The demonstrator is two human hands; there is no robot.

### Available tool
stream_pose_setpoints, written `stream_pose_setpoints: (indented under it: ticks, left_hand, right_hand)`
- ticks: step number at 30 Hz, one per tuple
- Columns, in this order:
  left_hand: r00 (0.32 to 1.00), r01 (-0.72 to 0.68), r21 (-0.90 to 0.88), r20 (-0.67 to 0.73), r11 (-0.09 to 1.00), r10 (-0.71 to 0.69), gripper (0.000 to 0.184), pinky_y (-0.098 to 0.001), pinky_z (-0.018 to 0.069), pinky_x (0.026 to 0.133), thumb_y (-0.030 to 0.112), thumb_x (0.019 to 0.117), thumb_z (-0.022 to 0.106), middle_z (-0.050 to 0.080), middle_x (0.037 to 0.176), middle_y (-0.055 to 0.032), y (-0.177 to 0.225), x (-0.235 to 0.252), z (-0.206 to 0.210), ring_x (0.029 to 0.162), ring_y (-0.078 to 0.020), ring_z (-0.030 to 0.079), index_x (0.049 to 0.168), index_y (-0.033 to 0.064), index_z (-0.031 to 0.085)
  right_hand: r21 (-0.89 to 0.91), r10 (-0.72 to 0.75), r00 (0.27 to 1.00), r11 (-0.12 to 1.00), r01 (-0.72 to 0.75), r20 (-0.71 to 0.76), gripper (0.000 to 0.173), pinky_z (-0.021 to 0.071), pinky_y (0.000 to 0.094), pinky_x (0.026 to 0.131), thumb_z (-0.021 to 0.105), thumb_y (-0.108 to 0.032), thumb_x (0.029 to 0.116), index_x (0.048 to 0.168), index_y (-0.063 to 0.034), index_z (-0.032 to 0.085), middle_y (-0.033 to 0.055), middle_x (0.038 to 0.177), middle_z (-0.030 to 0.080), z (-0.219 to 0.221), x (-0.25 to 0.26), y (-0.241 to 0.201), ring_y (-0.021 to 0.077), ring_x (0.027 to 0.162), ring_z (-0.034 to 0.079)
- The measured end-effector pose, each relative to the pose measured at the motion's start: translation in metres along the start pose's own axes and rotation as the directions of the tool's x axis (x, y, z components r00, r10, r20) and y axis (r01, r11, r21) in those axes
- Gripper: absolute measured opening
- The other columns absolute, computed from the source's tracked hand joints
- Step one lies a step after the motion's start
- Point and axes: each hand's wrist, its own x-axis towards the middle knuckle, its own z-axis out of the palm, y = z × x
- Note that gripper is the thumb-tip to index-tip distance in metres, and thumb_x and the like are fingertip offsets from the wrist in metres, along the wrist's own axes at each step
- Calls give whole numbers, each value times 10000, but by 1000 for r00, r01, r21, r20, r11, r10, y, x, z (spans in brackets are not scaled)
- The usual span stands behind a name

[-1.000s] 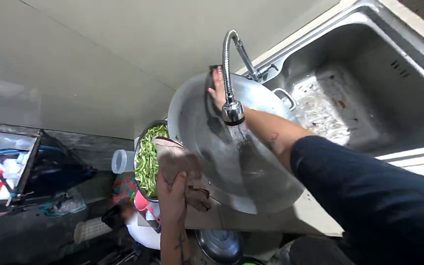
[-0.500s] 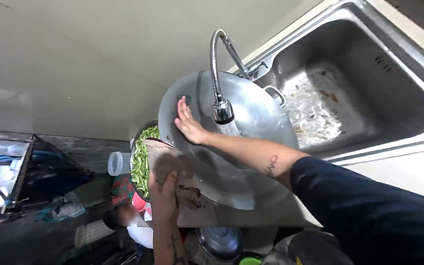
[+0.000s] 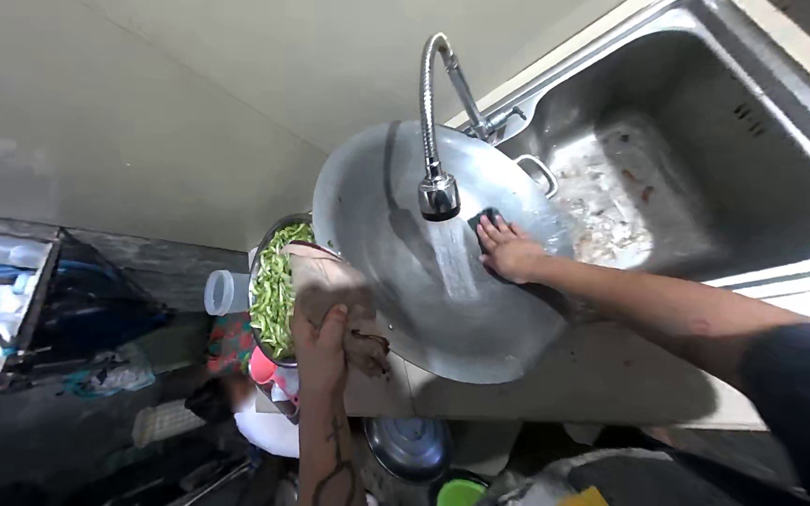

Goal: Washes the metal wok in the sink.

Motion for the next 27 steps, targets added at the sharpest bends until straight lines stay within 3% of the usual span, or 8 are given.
stream_pose_setpoints:
  ticks: [3,6,8,12,17,20,22,27]
  left_hand:
    - [1000,21,-2,0,1000,-21,396,-230,609,758,24,904,526,668,952,36,1,0,0,832,-7,687,1293,-16,462]
    - [1000,28,16,-5,999,-28,364,-226,599,757,11,907,523,665,935,43,2,-1,-1,829,-1,677,1270,2,495]
    - [1000,23,7,8,1000,-23,355,-239,604,763,23,912,528,668,934,50,0,-1,-2,828,-7,680,1266,16,502]
    - [999,40,-4,9,999,-40,345,-249,608,756,17,918,521,670,932,42,1,-1,-1,819,-17,684,1262,17,500]
    - [999,47,-12,5,999,-47,315,-239,607,740,-2,921,503,670,910,40,1,0,0,806,-13,685,1234,20,506]
    - [998,57,5,0,998,-57,303,-235,603,717,-2,919,507,666,893,41,3,0,0,788,-16,681,1221,29,507]
    - [998,66,12,-8,998,-65,306,-236,599,719,-14,924,511,661,898,26,5,-1,1,786,-20,678,1229,13,500]
    - [998,62,8,-13,998,-62,360,-233,595,742,-8,914,521,650,927,9,8,-2,3,807,-14,673,1271,-18,480]
  right_hand:
    - [466,90,995,883,-60,-42,408,248,586,1240,468,-176,1100,1415,59,576,238,1546,494,-21,-31,-40,389,1494,399]
    - [978,440,895,141,-152,76,377,555,353,828,366,-244,1136,1193,24,624,118,1047,662,-47,-45,-93,173,900,656]
    - [908,441,842,-400,-127,312,322,605,324,699,355,-289,1116,1111,-33,551,72,877,654,-58,-42,-113,156,740,684]
    - [730,382,842,-683,-21,381,365,615,327,760,268,-273,1134,1294,-9,463,137,1021,652,-81,-40,-143,206,856,712]
    - [875,301,951,-476,93,62,448,511,294,948,283,-260,1139,1422,22,485,134,1358,602,-107,-32,-224,153,1158,621]
    - [946,-30,946,-39,321,-322,574,237,406,1267,287,-292,1142,1633,-4,217,172,1699,242,-130,-21,-265,222,1557,278]
    - [888,-96,912,207,411,-400,644,60,540,1296,309,-307,1136,1641,22,82,222,1728,25,-122,11,-269,361,1609,37]
    - [865,182,962,493,91,-204,694,207,547,1268,286,-385,1140,1628,59,72,312,1697,27,-84,46,-223,443,1581,140]
